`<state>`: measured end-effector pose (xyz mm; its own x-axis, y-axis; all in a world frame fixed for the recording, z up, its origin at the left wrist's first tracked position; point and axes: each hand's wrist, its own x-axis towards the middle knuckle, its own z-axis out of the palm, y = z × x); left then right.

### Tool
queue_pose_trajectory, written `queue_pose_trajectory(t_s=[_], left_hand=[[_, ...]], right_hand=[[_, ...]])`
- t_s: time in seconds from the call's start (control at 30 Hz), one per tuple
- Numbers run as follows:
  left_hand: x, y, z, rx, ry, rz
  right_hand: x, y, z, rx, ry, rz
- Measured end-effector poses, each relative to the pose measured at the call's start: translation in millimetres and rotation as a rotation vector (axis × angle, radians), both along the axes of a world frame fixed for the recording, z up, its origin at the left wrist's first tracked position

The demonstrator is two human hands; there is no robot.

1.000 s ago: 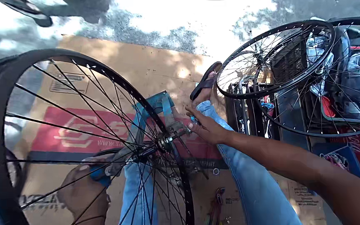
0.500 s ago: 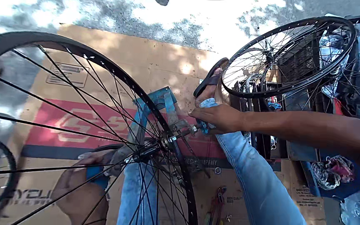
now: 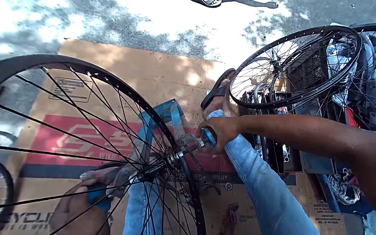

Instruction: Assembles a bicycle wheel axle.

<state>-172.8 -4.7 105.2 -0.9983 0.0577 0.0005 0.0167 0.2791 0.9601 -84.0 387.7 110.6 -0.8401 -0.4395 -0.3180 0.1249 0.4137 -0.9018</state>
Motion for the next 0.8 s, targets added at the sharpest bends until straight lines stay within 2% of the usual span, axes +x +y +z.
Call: queue_pose_trajectory(t_s=[0.03,0.07,0.1,0.13,0.17,0.27,0.3,0.33,0.37,0.4,0.43,0.5,0.53,0.57,0.6,0.63,0.7,0.73,0.77,0.8], left_hand=[[-1,-1,0,-0.001,0.005,0.002],[-2,-2,-1,0.000,0.011,0.004],[0,-3,-2,0.002,0.009,0.000],[2,-1,0,0.002,0.004,0.000],[1,2,2,0.003,0.008,0.000],[2,0,2,0.015,0.002,0.002],[1,0,1,0.017,0.000,-0.005],[0,-1,0,0.018,0.000,-0.004],[-1,-3,-1,0.016,0.000,-0.001],[-1,-4,-1,0.006,0.000,0.000],[-1,-4,0,-0.011,0.003,0.003],[-1,-3,1,-0.031,0.005,0.020],[2,-1,1,-0.027,0.006,0.027],[4,2,2,-0.022,0.007,0.025],[3,6,4,-0.018,0.016,0.021],[1,5,3,-0.013,0.029,0.017],[0,-5,-4,-0.011,0.043,0.007],[-1,-6,-6,-0.005,0.044,-0.002],[-3,-6,-6,-0.005,0.040,-0.011],[-4,-7,-6,-0.004,0.037,-0.014]], right_hand=[[1,0,0,0.220,0.316,0.081],[4,1,-5,0.349,0.563,0.122],[10,3,-11,0.385,0.677,0.123],[16,4,-12,0.362,0.633,0.080],[19,3,-5,0.276,0.430,0.009],[13,-2,5,-0.343,-0.402,-0.223],[9,-1,5,-0.426,-0.558,-0.259],[4,2,5,-0.446,-0.604,-0.250],[2,4,4,-0.436,-0.548,-0.225],[4,4,4,-0.392,-0.391,-0.198],[8,2,3,-0.268,-0.122,-0.142],[21,2,-5,0.148,0.566,0.014],[28,4,-13,0.249,0.791,0.028],[35,7,-20,0.268,0.864,-0.001],[39,8,-20,0.233,0.787,-0.064],[37,5,-13,0.117,0.552,-0.143],[31,-7,0,-0.307,-0.127,-0.335],[24,-9,3,-0.437,-0.391,-0.410],[15,-7,4,-0.485,-0.522,-0.437],[10,-4,4,-0.508,-0.537,-0.406]])
